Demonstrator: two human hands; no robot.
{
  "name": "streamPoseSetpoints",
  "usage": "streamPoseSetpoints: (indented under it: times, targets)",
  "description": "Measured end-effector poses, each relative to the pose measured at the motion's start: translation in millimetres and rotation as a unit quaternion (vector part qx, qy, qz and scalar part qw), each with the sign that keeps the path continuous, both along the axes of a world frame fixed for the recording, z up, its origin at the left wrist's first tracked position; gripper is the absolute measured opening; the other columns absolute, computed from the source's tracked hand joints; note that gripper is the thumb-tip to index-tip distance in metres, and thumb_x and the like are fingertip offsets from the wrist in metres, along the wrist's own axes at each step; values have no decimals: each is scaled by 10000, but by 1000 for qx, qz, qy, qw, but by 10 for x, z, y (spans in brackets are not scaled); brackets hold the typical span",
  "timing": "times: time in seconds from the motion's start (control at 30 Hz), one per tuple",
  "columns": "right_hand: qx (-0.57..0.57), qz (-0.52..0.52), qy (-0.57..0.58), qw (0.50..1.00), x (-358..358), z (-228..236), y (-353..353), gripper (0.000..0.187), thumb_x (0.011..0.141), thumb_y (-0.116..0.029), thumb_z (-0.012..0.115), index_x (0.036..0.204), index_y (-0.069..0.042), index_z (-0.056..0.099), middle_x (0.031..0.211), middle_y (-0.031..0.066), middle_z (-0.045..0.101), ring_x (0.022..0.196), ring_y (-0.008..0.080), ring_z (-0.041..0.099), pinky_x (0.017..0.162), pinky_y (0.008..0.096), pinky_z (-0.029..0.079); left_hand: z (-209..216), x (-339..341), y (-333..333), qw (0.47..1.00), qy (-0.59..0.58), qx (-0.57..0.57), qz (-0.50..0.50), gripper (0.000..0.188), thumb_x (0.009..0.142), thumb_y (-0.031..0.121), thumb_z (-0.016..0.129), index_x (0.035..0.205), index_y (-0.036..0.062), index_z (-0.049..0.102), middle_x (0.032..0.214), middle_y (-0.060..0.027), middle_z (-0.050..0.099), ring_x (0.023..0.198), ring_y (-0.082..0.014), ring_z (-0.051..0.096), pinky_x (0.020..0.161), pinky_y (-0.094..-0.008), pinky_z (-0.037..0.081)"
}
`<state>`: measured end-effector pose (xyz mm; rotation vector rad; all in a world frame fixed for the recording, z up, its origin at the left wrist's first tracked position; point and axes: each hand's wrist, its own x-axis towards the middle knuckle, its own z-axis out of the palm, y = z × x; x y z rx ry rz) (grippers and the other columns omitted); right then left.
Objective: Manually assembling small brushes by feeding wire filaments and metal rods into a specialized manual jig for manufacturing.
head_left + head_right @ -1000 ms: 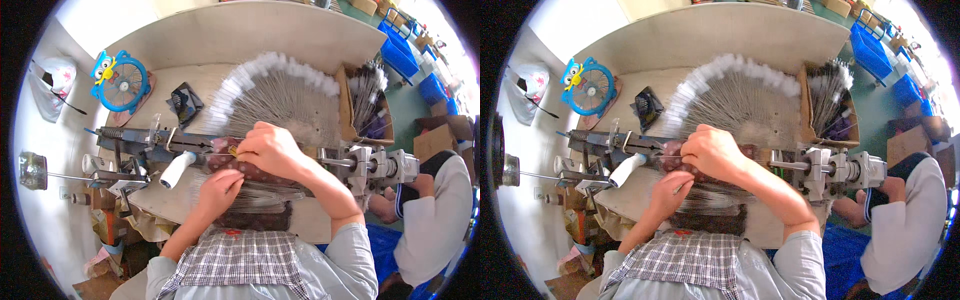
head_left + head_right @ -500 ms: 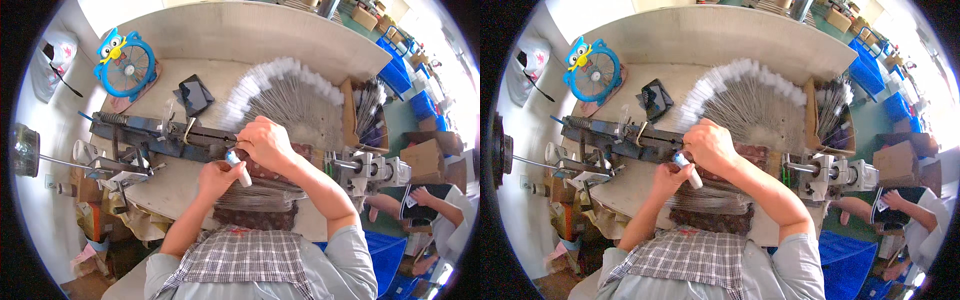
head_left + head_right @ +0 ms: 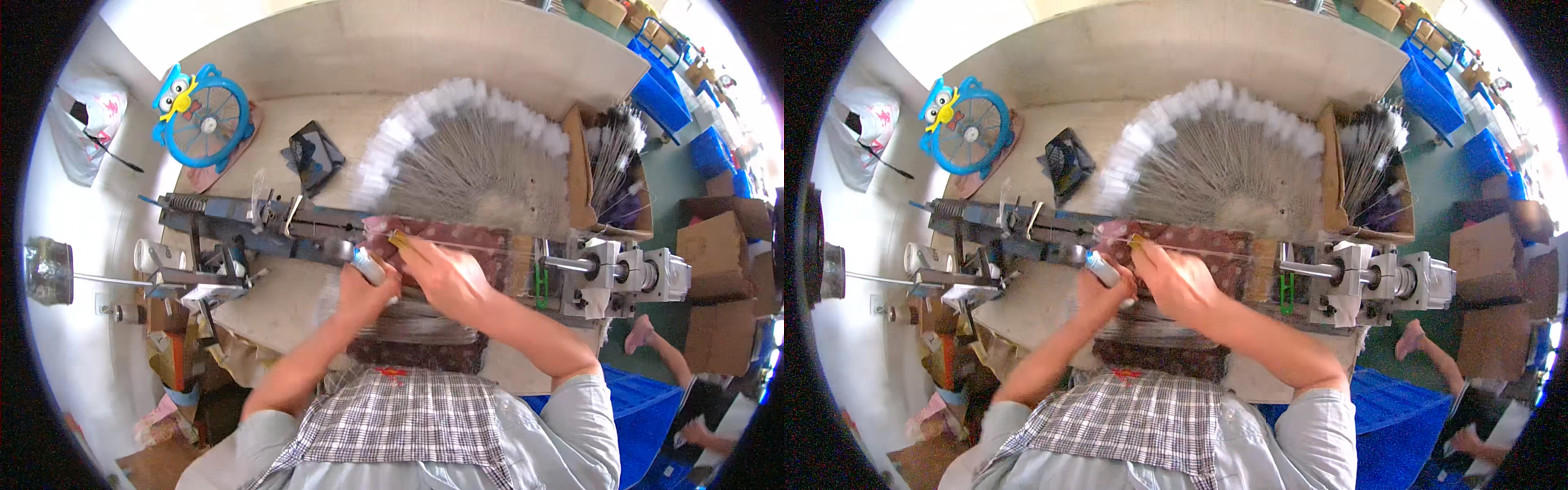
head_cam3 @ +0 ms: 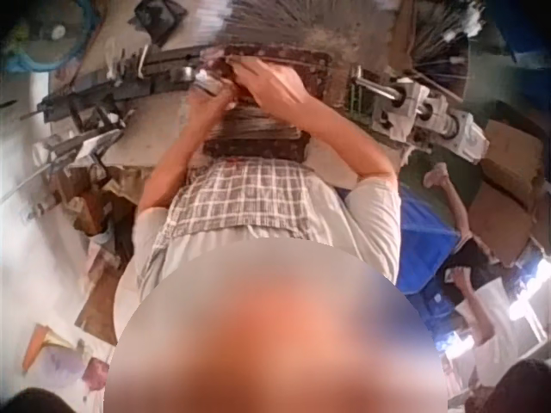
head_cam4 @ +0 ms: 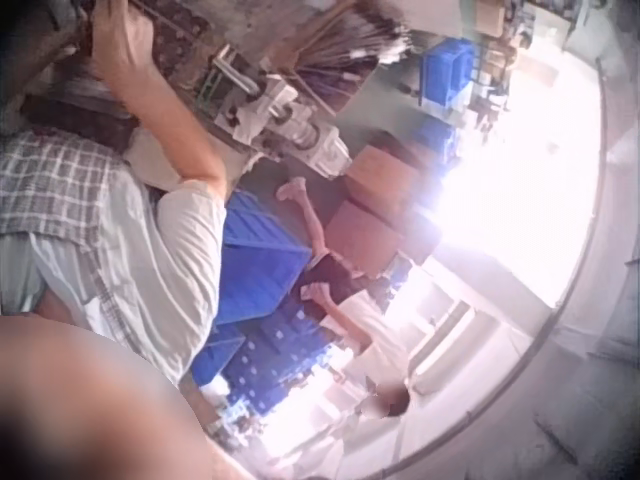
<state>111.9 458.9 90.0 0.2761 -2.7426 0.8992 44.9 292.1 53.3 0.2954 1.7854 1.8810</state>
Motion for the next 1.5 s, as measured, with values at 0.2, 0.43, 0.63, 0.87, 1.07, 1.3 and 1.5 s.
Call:
streamPoseSetpoints:
  times: [0.2,0.43,0.63,0.87,1.07,1.3,1.5]
  targets:
    - [31,-13,-14,999,-149,-179,-16,323,754,-52,650,1066,-53,569,884,89,549,826,291,597,682,395,500,-64,-151,-320,940,154,-298,-65,365,751,215,722,963,-23,545,792,-106,618,734,-160,602,638,-308,475]
    - [-5,30,-28,999,13,-63,122,258,752,-27,619,1008,-32,589,879,116,547,841,311,586,716,380,502,-153,-302,-1500,937,-200,52,282,337,843,381,634,987,88,554,821,-17,571,769,-160,588,691,-313,495]
    - [-36,36,-46,998,17,97,69,225,785,-21,613,1009,-4,604,932,147,581,843,338,588,722,389,498,-177,-445,-1799,885,-262,175,342,204,847,300,647,922,112,619,768,28,574,713,-116,559,664,-265,471]
    - [-44,-6,-57,997,199,528,91,242,767,-16,643,1008,-41,638,887,114,594,834,315,604,719,367,502,-241,-461,-1650,854,-243,201,415,116,847,201,628,880,91,617,725,28,576,657,-95,534,609,-266,447]
    - [30,-87,32,995,73,772,371,169,776,-70,649,939,-32,670,799,111,625,775,293,606,693,352,476,131,167,-727,966,-102,161,176,156,890,160,580,892,7,610,726,-50,596,637,-121,548,596,-261,448]
    - [-139,-96,-83,982,191,666,527,208,787,-108,651,970,-8,665,820,129,637,748,266,604,690,333,475,268,311,468,974,-122,192,5,153,912,150,574,960,9,610,791,-62,621,637,-126,561,585,-246,449]
    - [-154,-51,-65,985,267,634,590,196,767,-114,667,946,-36,673,791,95,625,751,256,586,676,342,475,249,330,629,978,-99,182,25,151,926,151,553,958,11,601,778,-43,611,606,-108,549,577,-237,450]
